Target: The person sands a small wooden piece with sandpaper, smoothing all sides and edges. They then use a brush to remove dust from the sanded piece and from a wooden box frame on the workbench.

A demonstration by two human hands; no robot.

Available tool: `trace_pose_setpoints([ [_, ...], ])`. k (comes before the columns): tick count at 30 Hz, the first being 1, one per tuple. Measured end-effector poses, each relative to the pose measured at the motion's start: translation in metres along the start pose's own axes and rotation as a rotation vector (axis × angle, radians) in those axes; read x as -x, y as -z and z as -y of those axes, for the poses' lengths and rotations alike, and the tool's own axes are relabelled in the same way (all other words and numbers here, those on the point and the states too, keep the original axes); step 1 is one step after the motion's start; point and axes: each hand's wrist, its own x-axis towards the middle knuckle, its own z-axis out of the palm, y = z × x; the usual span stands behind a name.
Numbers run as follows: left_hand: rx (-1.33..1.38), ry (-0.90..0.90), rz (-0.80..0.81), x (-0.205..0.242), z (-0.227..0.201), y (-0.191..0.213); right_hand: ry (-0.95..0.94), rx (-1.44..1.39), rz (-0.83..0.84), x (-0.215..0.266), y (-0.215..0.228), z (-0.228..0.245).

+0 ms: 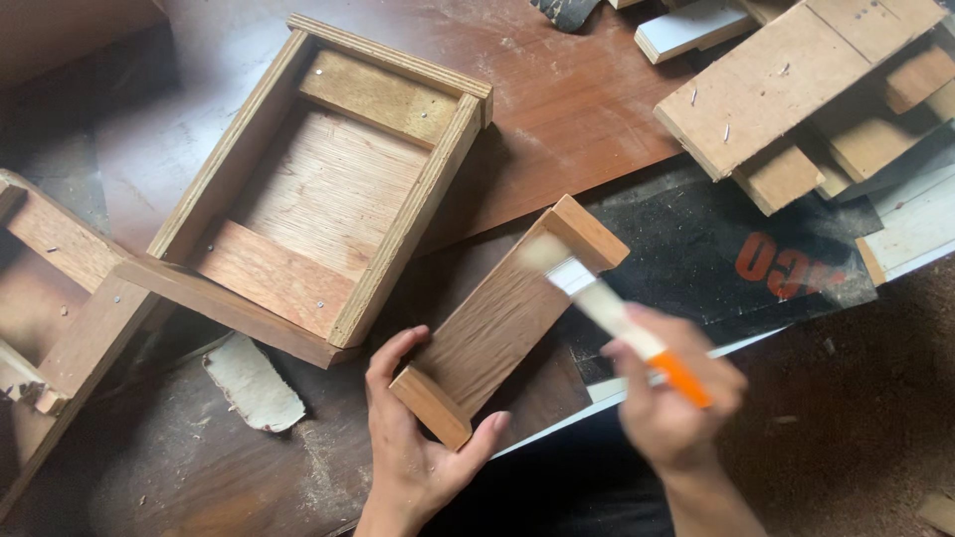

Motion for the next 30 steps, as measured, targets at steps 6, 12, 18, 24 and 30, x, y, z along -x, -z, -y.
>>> trace_pose_setpoints([
  [6,0.006,-0.006,-0.006,0.003,0.003,-0.008,-0.113,-0.344,0.323,0.010,0.025,-0.015],
  [12,0.000,-0.029,-0.012,0.005,0.004,-0.008,-0.226,0.206,-0.047,-0.002,0.028,-0.005],
  [18,0.013,-0.068,-0.015,0.003,0.004,-0.011,-0.057,-0.245,0.280,-0.015,0.029,0.002],
  [24,0.000,-0.024,-0.022,0.004,0.003,-0.011,0.078,-0.215,0.374,-0.018,0.041,-0.005],
  [30,0.001,-0.047,-0.011,0.005,0.004,-0.010,-0.249,0.096,0.048,-0.019,0.047,-0.013],
])
